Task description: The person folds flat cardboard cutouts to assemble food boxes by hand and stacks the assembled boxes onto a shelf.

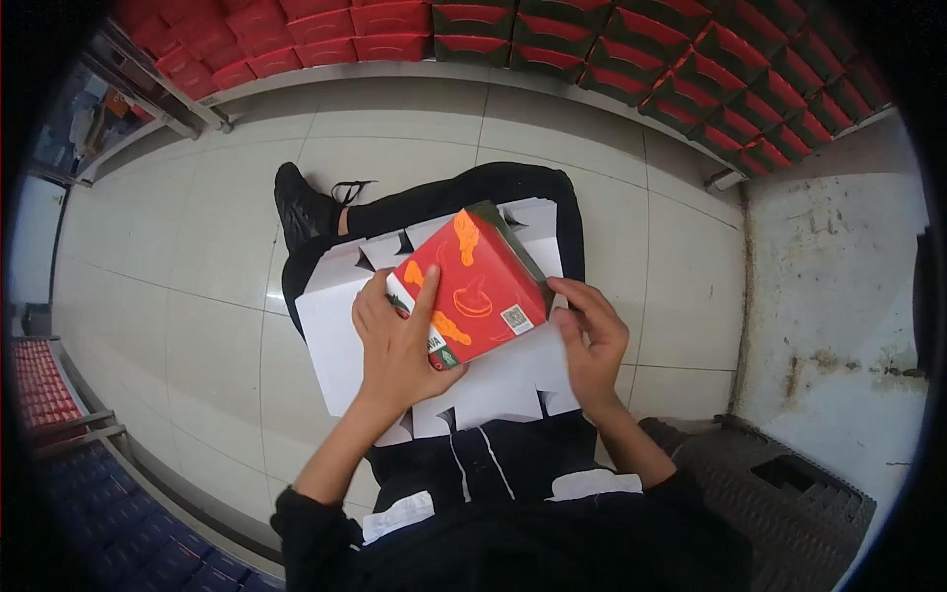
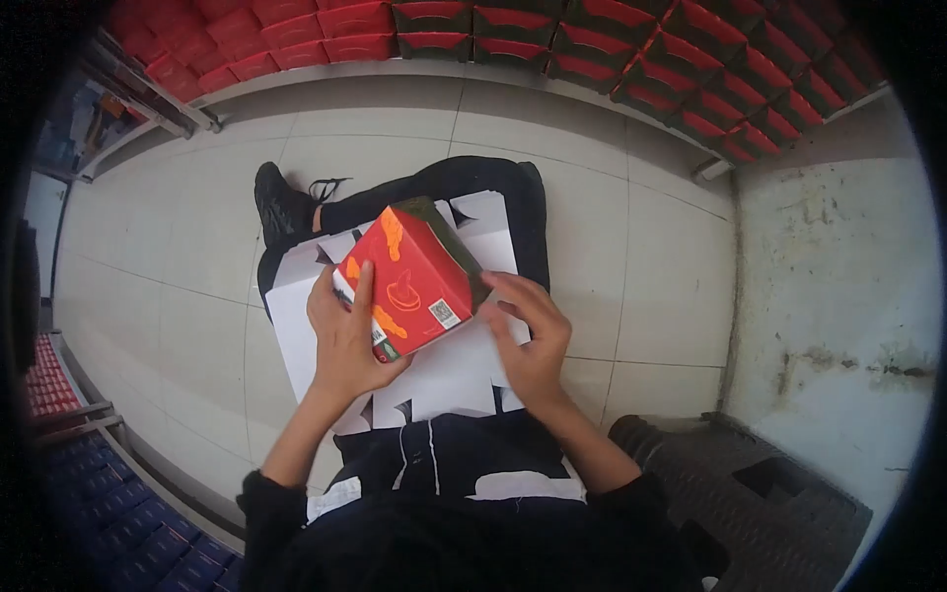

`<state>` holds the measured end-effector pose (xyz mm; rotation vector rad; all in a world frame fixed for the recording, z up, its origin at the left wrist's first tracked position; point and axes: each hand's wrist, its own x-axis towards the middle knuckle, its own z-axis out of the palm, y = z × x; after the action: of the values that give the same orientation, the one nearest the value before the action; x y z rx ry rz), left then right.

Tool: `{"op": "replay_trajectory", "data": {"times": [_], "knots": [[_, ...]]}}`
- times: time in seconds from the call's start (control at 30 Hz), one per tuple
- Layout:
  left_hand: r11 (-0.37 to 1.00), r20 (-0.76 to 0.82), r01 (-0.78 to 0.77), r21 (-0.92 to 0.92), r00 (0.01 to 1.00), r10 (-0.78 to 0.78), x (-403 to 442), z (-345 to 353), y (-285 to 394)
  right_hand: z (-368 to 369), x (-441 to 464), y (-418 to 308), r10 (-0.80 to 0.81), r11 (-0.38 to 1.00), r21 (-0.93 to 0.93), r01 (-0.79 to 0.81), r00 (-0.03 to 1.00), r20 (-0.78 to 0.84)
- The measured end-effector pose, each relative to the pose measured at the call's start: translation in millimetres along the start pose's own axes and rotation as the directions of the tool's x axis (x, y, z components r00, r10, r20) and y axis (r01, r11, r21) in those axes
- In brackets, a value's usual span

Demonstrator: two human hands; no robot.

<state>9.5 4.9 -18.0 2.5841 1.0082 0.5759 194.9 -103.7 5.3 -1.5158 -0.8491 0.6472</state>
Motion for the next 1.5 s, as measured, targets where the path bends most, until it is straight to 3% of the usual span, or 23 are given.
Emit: {"op": "replay_trajectory", "data": {"times": [0.03, 0.07, 0.13, 0.17, 0.3, 0.37, 0.6, 0.7, 0.77, 0.87, 1.0, 1.1, 1.2, 1.27, 1.3, 1.37, 1.4, 1.47, 1.5], "knots": [[0.997, -0.015, -0.008, 0.074, 1.0, 0.009, -3, 0, 1, 8, 3, -1, -0.232, 0.942, -0.25, 0.224, 0.973, -0.003], [0.997, -0.013, -0.013, 0.083, 1.0, 0.014, -6, 2, 2, 13, 4, -4, -0.233, 0.944, -0.242, 0.224, 0.972, -0.009], [0.997, -0.096, 0.079, -0.012, 0.992, -0.08, -10, 11, 2, 23, 7, -11, -0.454, 0.8, -0.438, 0.41, 0.891, 0.007], [0.994, -0.101, 0.109, -0.002, 0.989, -0.109, -11, 14, 3, 28, 9, -15, -0.494, 0.751, -0.501, 0.431, 0.87, 0.007], [0.99, -0.174, 0.138, 0.001, 0.975, -0.135, -11, 20, 9, 41, 12, -11, -0.457, 0.788, -0.503, 0.356, 0.885, -0.09], [0.99, -0.132, 0.126, 0.057, 0.984, -0.117, -12, 21, 12, 43, 17, -25, -0.513, 0.674, -0.648, 0.355, 0.856, -0.064], [0.988, -0.102, 0.143, 0.059, 0.985, -0.137, -10, 21, 19, 37, 22, -11, -0.503, 0.709, -0.583, 0.397, 0.864, -0.024], [0.988, -0.122, 0.147, 0.047, 0.983, -0.14, -9, 19, 19, 35, 33, -25, -0.45, 0.667, -0.644, 0.373, 0.892, 0.05], [0.994, -0.104, 0.031, 0.101, 0.994, -0.02, -11, 18, 23, 36, 43, -37, -0.453, 0.608, -0.694, 0.385, 0.887, 0.095], [0.996, -0.066, 0.068, 0.059, 0.996, -0.065, -9, 19, 28, 38, 48, -29, -0.339, 0.69, -0.635, 0.349, 0.93, 0.142], [0.993, -0.035, 0.118, 0.008, 0.992, -0.117, -5, 16, 31, 35, 56, -29, -0.359, 0.666, -0.642, 0.38, 0.917, 0.17], [0.996, -0.033, 0.057, 0.066, 0.998, -0.055, -7, 16, 28, 33, 56, -38, -0.315, 0.615, -0.709, 0.347, 0.931, 0.182], [0.995, -0.022, 0.079, 0.066, 0.997, -0.078, -5, 15, 28, 30, 68, -33, -0.274, 0.626, -0.698, 0.347, 0.936, 0.219], [0.99, -0.017, 0.129, 0.061, 0.992, -0.129, -6, 15, 24, 15, 82, -33, -0.087, 0.912, -0.338, 0.231, 0.916, 0.392], [0.99, -0.018, 0.124, 0.062, 0.992, -0.123, -6, 13, 22, 11, 82, -34, -0.09, 0.912, -0.338, 0.233, 0.917, 0.388], [0.967, -0.097, 0.226, -0.121, 0.966, -0.238, -5, 7, 19, 6, 85, -36, -0.397, 0.882, -0.083, 0.464, 0.825, 0.401], [0.966, -0.101, 0.225, -0.125, 0.966, -0.238, -5, 4, 19, 6, 84, -37, -0.399, 0.879, -0.085, 0.468, 0.823, 0.403], [0.842, 0.022, 0.295, -0.452, 0.947, -0.32, -7, -3, 20, 10, 75, -40, -0.45, 0.879, 0.006, 0.477, 0.825, 0.343], [0.81, 0.078, 0.308, -0.499, 0.947, -0.311, -8, -7, 22, 16, 72, -37, -0.501, 0.857, 0.034, 0.515, 0.814, 0.293]]}}
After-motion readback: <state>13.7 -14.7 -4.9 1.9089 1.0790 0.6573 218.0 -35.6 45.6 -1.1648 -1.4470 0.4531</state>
